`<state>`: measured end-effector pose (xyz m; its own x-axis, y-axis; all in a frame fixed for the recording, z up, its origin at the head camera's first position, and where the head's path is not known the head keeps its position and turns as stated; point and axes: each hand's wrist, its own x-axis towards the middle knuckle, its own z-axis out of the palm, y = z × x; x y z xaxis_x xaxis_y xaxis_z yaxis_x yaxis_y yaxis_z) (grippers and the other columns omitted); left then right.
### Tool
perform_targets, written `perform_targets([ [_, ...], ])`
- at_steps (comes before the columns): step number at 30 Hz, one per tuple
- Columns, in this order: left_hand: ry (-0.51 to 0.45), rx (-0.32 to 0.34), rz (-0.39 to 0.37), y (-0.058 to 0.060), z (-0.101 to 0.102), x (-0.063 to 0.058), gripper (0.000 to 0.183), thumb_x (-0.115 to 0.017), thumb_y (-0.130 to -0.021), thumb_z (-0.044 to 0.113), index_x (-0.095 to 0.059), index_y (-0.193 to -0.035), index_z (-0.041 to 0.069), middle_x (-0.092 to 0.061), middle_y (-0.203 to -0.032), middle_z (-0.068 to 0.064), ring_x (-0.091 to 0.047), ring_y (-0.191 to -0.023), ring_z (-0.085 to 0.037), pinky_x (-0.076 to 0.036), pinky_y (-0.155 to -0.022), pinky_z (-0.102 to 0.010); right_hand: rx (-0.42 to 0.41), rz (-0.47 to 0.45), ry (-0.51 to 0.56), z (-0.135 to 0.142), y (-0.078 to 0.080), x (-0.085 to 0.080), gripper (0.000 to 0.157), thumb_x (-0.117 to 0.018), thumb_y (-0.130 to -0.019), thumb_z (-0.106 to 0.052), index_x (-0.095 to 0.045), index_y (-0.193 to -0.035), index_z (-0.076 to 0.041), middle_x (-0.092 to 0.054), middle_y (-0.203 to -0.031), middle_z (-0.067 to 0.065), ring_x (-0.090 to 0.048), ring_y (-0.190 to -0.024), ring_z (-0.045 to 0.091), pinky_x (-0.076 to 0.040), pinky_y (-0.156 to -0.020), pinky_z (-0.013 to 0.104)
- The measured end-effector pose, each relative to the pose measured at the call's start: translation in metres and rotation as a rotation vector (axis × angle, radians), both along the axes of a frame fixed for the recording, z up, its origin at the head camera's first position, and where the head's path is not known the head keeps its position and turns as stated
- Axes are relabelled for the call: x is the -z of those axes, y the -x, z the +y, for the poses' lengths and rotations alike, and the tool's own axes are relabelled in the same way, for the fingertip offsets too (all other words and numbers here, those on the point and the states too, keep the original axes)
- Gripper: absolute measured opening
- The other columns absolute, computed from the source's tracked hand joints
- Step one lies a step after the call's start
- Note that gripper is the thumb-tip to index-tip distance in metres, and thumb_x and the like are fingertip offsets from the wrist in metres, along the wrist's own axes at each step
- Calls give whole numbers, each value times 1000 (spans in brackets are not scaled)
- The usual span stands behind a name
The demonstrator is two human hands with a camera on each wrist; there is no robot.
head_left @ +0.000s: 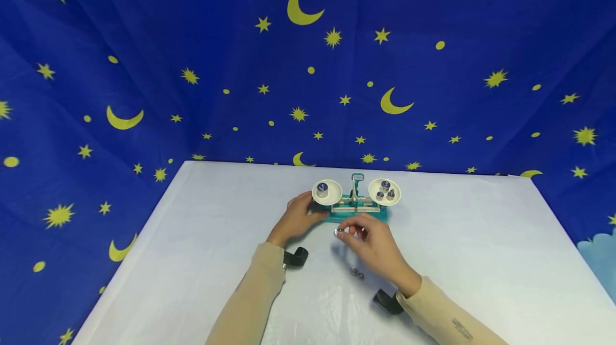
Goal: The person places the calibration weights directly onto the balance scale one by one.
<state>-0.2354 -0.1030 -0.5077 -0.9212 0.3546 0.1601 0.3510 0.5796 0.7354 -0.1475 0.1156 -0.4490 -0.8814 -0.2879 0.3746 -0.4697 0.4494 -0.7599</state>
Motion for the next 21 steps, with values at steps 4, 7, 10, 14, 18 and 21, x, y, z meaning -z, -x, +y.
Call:
perform_targets([
  [4, 3, -1, -3, 0, 1, 0, 60, -75, -91, 32, -55, -143, 9, -56, -145, -11, -46, -139, -29, -23, -120, -52, 13, -5, 6, -2, 3, -4, 8, -80, -86, -12, -73, -89, -16, -55, -74, -11, -47, -64, 8, -41, -55, 22],
  [7, 8, -4, -6, -2, 1, 1, 60, -75, -91, 32, -55, -143, 9, -56, -145, -11, -46, -139, -29, -23, -119, -52, 24, -1, 14, -5, 5, -6, 7, -80, -87, -13, -73, -89, -15, -55, -73, -11, -47, -63, 8, -40, -55, 22],
  [10, 19, -1, -8, -6, 0, 2, 60, -75, -91, 32, -55, -143, 8, -57, -144, -12, -46, -138, -29, -24, -118, -53, 37, 4, 18, -10, 6, -6, 7, -79, -86, -13, -73, -89, -13, -54, -73, -10, -46, -62, 9, -40, -54, 23],
  [14, 28, -3, 6, -3, 0, 0, 58, -75, -91, 30, -56, -141, 7, -59, -142, -11, -48, -137, -29, -26, -117, -54, 51, 24, 20, -14, 13, -6, 6, -79, -86, -11, -73, -89, -12, -55, -73, -8, -47, -62, 10, -41, -55, 23],
  [18, 38, -4, 13, 3, 1, -2, 58, -75, -91, 28, -56, -143, 9, -58, -142, -10, -48, -137, -27, -26, -117, -53, 59, 50, 19, -17, 23, -9, 6, -77, -89, -14, -74, -90, -9, -56, -74, -6, -47, -63, 11, -40, -58, 25],
  [21, 43, 9, 12, 7, 2, -1, 58, -74, -92, 31, -55, -143, 11, -58, -143, -8, -47, -138, -26, -25, -118, -52, 79, 66, 21, -18, 28, -11, 8, -77, -89, -15, -74, -90, -8, -56, -74, -5, -47, -64, 12, -39, -59, 26],
])
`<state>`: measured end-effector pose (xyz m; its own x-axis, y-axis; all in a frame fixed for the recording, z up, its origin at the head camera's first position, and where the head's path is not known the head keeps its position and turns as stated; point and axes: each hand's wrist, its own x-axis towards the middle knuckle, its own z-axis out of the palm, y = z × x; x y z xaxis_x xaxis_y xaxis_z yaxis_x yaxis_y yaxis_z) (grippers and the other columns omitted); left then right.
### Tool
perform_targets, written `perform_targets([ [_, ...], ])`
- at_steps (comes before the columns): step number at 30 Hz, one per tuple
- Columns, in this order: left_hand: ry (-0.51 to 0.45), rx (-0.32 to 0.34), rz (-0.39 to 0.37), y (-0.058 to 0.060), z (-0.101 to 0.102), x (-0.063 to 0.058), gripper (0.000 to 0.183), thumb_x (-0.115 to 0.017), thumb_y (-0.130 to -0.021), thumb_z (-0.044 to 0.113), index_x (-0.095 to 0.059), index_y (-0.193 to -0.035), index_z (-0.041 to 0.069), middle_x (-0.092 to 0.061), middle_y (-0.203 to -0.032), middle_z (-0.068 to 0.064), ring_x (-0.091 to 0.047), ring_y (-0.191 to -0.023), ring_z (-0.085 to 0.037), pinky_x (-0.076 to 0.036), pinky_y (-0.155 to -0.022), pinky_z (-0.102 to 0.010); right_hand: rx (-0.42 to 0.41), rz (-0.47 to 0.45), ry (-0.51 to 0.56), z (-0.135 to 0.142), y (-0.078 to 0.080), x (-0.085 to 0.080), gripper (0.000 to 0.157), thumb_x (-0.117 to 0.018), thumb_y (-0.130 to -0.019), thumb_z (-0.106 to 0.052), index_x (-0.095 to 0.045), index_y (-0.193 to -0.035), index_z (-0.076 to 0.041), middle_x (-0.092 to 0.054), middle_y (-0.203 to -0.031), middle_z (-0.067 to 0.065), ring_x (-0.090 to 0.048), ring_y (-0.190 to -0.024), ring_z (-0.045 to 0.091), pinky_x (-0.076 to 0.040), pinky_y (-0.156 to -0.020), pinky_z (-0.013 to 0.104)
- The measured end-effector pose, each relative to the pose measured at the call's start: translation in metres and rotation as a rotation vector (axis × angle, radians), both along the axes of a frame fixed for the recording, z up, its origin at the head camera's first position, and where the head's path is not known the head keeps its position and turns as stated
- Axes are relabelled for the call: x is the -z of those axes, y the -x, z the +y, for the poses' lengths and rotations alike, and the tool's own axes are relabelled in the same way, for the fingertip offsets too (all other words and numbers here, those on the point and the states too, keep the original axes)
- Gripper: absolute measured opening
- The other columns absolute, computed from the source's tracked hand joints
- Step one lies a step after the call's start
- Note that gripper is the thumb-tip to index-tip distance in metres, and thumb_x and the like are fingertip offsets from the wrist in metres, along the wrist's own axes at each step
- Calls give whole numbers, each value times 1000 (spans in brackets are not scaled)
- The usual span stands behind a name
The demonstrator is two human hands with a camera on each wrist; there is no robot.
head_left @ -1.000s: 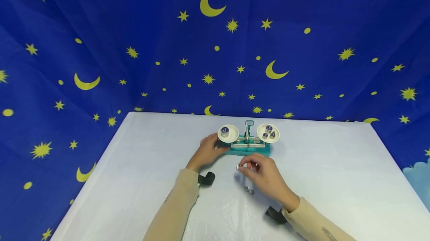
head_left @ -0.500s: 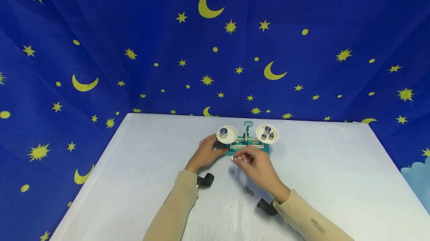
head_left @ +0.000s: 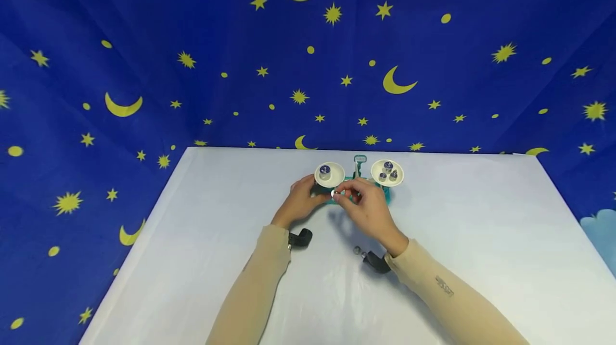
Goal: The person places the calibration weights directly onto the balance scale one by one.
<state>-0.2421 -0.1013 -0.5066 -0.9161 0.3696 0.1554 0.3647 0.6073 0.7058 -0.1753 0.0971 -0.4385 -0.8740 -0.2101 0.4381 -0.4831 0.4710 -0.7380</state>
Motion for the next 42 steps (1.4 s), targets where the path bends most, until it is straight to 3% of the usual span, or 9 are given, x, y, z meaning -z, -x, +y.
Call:
perform_targets([
  [5, -7, 1, 6, 8, 2, -6, 58, -73, -93, 34, -55, -143, 11, -57, -144, -7, -46, -139, -25, -24, -119, -49, 27, 27, 21, -4, 11, -7, 8, -79, -86, -11, -74, -91, -8, -56, -75, -2, -46, -64, 13, -37, -58, 25],
  [13, 1, -17, -4, 8, -1, -9, 59, -72, -93, 33, -54, -144, 10, -57, -144, -9, -46, -139, -26, -22, -120, -48, 73, 58, 64, -17, 20, -6, 8, -79, -86, -8, -75, -91, -5, -57, -74, 1, -49, -64, 20, -38, -59, 26],
  [19, -23, -11, 19, 8, 1, -11, 55, -73, -93, 32, -57, -141, 10, -60, -141, -9, -48, -136, -26, -25, -118, -50, 125, 92, 77, -23, 26, -3, 7, -78, -86, -8, -75, -91, -5, -56, -74, 1, -46, -64, 15, -37, -59, 26],
  [33, -30, -7, 40, 6, 0, -7, 55, -73, -92, 28, -57, -141, 8, -60, -140, -10, -49, -136, -28, -27, -116, -53, 183, 47, 84, -33, 30, -1, 5, -76, -87, -6, -74, -91, -3, -56, -74, 2, -47, -65, 16, -36, -59, 27],
  [42, -23, -4, 3, -6, 0, -1, 60, -73, -93, 29, -53, -145, 8, -54, -147, -11, -45, -139, -28, -26, -117, -53, 204, 47, 56, -37, 24, 12, 5, -77, -86, -7, -75, -89, -4, -57, -73, 1, -47, -64, 13, -38, -58, 27],
])
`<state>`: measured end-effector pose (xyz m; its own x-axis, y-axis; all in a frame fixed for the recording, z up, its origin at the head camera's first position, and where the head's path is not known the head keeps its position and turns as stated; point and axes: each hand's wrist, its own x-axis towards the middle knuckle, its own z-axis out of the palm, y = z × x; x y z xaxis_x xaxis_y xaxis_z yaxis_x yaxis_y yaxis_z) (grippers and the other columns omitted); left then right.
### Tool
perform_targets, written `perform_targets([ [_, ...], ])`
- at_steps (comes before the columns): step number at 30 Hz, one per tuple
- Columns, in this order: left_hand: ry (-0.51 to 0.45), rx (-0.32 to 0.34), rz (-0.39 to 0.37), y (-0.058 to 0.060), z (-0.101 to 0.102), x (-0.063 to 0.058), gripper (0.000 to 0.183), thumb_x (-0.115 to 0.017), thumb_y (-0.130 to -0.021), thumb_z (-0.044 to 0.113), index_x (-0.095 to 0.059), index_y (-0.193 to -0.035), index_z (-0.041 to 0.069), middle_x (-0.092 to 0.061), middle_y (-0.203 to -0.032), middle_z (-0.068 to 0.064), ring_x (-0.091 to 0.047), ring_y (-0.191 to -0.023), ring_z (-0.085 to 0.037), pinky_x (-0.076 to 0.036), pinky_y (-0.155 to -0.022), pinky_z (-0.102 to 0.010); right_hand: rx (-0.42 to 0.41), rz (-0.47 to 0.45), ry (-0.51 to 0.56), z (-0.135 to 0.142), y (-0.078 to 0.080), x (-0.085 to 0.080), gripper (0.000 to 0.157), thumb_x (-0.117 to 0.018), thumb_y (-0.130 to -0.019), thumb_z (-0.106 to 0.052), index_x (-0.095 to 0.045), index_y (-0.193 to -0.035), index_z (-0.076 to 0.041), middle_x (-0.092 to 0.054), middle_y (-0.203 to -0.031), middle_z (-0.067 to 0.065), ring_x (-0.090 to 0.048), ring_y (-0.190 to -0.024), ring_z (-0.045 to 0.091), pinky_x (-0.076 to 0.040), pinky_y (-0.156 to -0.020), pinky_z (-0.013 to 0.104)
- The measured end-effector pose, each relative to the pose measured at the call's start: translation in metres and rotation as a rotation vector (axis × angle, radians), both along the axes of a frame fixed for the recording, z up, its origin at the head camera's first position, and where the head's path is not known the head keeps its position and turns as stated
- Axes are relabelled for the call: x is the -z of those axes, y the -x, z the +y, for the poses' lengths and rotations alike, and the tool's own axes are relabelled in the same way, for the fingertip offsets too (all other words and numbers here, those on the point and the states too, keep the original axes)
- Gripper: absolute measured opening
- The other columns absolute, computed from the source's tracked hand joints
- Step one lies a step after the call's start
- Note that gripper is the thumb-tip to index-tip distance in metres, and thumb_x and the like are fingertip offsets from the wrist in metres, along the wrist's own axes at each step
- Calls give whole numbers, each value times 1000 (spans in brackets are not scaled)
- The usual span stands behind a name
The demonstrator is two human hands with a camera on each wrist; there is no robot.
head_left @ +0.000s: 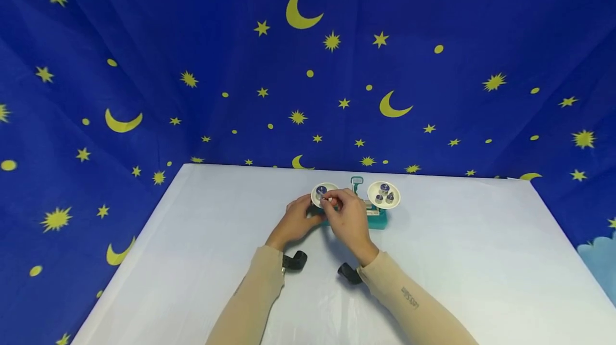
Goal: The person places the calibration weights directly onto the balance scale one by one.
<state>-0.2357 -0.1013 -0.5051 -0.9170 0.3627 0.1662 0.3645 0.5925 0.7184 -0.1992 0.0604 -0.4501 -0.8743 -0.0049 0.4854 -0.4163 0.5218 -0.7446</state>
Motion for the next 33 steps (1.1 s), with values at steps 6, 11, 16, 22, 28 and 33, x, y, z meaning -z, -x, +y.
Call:
perform_targets([
  [6, -8, -1, 16, 0, 1, 0, 57, -73, -92, 28, -56, -143, 9, -55, -145, -11, -46, -138, -28, -27, -116, -53, 18, 1, -19, -1, 0, -2, 6, -77, -86, -8, -76, -90, -4, -57, -73, 1, -48, -64, 14, -39, -58, 28],
  [11, -10, 2, 22, 0, 0, 3, 58, -74, -92, 28, -56, -143, 9, -56, -145, -11, -47, -138, -29, -28, -115, -54, 45, -19, -62, -2, -2, -4, 9, -77, -85, -10, -78, -92, -4, -56, -71, 0, -46, -62, 13, -37, -57, 27],
  [16, -16, 0, 18, -1, -1, 5, 60, -74, -92, 28, -54, -144, 8, -55, -146, -13, -46, -139, -30, -26, -116, -55, 49, -10, -92, -1, -4, -3, 13, -78, -84, -10, -78, -95, -3, -55, -71, -1, -46, -62, 13, -37, -56, 27],
  [22, -22, 1, 25, -3, -2, 7, 59, -74, -91, 30, -55, -143, 9, -56, -144, -12, -47, -138, -30, -27, -115, -56, 38, 6, -98, 1, -7, -2, 16, -79, -84, -8, -78, -99, -4, -55, -70, -3, -45, -61, 11, -37, -55, 26],
  [28, -27, 6, 28, -4, -1, 6, 58, -75, -91, 31, -57, -141, 9, -59, -142, -11, -48, -137, -29, -27, -116, -55, 8, 62, -97, 8, -12, -4, 16, -79, -83, -7, -77, -99, -4, -57, -71, -3, -44, -59, 9, -39, -55, 26],
  [33, -42, 3, 15, -2, -1, 5, 57, -75, -91, 32, -58, -140, 8, -58, -143, -12, -47, -137, -31, -24, -118, -55, -12, 65, -87, 20, -17, -8, 15, -79, -83, -5, -77, -98, -5, -57, -72, -5, -45, -60, 8, -39, -55, 25],
])
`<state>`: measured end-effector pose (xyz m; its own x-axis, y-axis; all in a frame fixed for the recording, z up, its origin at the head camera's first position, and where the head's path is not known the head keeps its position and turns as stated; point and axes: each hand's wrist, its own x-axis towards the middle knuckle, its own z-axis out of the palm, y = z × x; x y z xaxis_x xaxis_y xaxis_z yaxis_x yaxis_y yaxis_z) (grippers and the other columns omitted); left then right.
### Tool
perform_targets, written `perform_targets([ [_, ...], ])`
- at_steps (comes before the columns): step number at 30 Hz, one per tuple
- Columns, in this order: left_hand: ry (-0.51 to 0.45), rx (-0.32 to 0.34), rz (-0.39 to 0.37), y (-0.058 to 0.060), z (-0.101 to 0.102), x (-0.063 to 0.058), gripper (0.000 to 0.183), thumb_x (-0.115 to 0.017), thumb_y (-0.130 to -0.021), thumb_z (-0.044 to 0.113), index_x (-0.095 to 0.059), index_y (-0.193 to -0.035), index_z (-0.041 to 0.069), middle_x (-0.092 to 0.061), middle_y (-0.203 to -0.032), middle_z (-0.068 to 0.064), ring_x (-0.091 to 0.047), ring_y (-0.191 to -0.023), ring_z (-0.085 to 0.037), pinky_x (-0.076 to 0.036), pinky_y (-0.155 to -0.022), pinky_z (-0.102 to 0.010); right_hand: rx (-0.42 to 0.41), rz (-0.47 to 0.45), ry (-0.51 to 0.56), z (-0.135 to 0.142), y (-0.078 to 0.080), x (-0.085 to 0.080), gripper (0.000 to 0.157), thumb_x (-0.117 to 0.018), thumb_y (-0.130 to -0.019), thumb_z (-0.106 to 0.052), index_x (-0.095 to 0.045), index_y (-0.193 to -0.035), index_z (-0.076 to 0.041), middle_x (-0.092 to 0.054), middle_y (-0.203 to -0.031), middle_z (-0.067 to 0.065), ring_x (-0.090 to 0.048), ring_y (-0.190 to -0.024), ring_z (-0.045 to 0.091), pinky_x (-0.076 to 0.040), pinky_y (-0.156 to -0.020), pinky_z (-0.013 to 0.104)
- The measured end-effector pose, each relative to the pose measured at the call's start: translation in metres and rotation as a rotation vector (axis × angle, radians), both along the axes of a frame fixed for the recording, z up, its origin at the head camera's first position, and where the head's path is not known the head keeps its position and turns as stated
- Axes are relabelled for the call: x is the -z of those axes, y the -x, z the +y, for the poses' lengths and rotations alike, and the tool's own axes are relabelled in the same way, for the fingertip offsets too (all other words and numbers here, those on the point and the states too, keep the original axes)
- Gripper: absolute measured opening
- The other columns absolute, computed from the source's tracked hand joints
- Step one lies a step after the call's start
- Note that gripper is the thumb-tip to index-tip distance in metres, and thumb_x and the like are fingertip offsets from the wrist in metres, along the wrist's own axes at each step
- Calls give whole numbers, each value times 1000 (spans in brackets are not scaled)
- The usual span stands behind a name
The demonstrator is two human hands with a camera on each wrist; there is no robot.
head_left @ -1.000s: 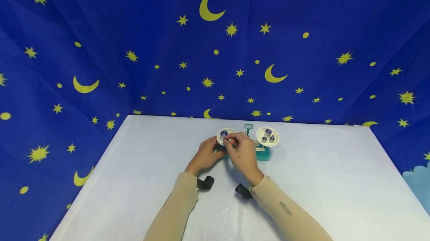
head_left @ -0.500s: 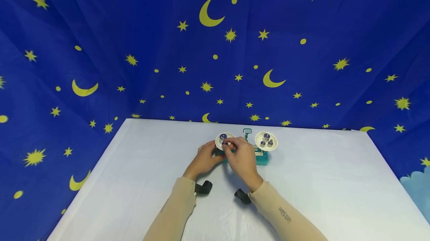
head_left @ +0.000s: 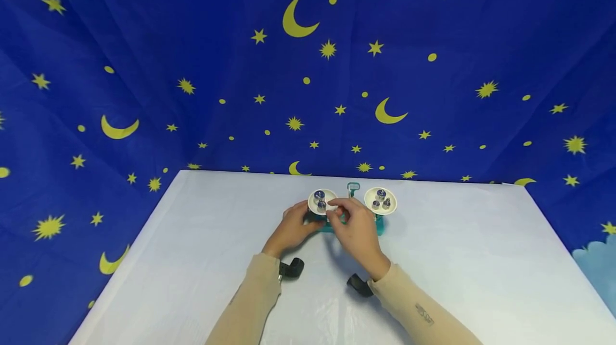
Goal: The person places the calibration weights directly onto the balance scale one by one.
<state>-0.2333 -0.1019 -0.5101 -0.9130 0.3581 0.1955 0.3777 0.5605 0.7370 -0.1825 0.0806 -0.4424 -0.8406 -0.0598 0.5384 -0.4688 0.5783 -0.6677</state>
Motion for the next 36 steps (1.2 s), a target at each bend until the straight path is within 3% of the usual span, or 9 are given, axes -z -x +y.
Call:
perform_targets([
  [17, 1, -8, -14, -3, 2, 0, 56, -75, -90, 30, -59, -138, 5, -59, -140, -14, -49, -136, -33, -25, -118, -54, -74, -28, -29, 28, -26, 5, 15, -81, -81, -3, -76, -94, -8, -51, -71, -13, -45, -61, 6, -40, -55, 23],
  [23, 6, -19, -2, -1, 1, 0, 56, -76, -90, 29, -59, -139, 7, -60, -140, -12, -49, -135, -31, -25, -117, -54, -109, -86, -14, 34, -38, 7, 15, -80, -81, -1, -76, -92, -10, -51, -72, -14, -45, -62, 3, -41, -55, 21],
  [36, 27, -27, -52, 0, 1, 1, 62, -74, -92, 31, -53, -145, 6, -54, -146, -14, -45, -140, -32, -21, -120, -53, -126, -209, -24, 48, -61, 14, 16, -81, -83, -3, -76, -91, -16, -52, -71, -15, -46, -62, 3, -43, -53, 21],
])
